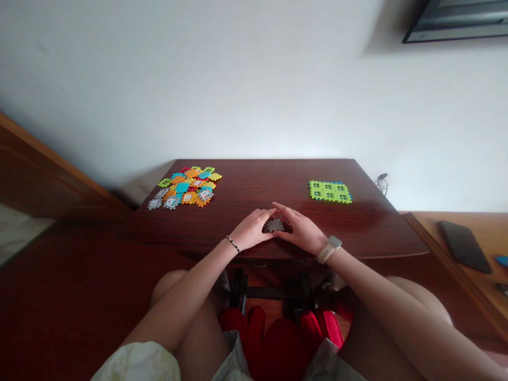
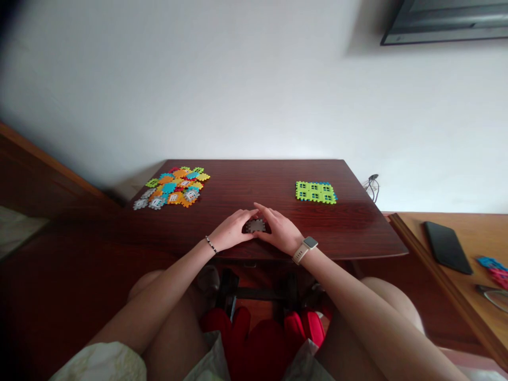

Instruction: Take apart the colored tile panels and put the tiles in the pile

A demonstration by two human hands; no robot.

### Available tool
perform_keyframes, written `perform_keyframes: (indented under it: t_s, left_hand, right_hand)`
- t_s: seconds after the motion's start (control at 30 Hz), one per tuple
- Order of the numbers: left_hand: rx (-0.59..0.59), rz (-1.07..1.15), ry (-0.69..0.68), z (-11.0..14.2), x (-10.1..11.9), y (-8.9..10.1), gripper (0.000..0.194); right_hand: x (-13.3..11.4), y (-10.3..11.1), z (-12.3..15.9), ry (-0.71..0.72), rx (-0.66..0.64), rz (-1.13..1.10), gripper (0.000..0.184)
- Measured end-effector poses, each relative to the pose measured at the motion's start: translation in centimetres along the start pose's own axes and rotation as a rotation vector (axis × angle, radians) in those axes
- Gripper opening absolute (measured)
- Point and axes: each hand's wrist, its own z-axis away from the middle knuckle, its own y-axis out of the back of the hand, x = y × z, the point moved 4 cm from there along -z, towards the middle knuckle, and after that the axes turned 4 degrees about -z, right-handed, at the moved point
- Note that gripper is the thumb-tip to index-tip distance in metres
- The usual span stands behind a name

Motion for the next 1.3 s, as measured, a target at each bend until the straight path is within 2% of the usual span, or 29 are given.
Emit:
perform_keyframes:
  t_s: [0.17, 0.47, 0.63, 0.77, 0.9, 1.07, 1.17, 1.3]
  left_hand:
    - [0.018, 0.01, -0.007, 0.2, -0.1, 0.3, 0.059]
    - [0.043, -0.015, -0.025, 1.0, -1.3, 1.0, 0.05]
    - [0.08, -0.055, 0.022, 1.0, -2.0, 1.7, 0.041]
    - [0.19, -0.071, 0.125, 1.5, -3.5, 3.4, 0.038]
    - [0.306, -0.13, 0.243, 2.2, -6.4, 6.3, 0.038]
    - [0.411, -0.216, 0.531, 3.8, -12.5, 11.8, 0.037]
    - [0.384, -0.328, 0.68, 5.1, -16.2, 14.4, 0.039]
    - [0.331, -0.391, 0.668, 6.1, -19.8, 15.6, 0.04]
  right_hand:
    - [0.1, -0.2, -0.1, 0.01, 0.013, 0.003, 0.082]
    - [0.1, 1.0, 0.5, -0.011, 0.065, 0.023, 0.075]
    - [0.1, 1.7, 0.6, -0.022, 0.092, 0.019, 0.074]
    - [0.2, 2.7, 0.6, -0.027, 0.118, 0.035, 0.073]
    - [0.2, 3.7, 0.7, -0.016, 0.136, 0.045, 0.073]
    - [0.0, 4.4, 1.2, 0.014, 0.145, 0.033, 0.071]
    - [0.0, 4.6, 1.6, 0.004, 0.133, 0.036, 0.071]
    - [0.1, 4.7, 1.9, -0.017, 0.112, 0.044, 0.07]
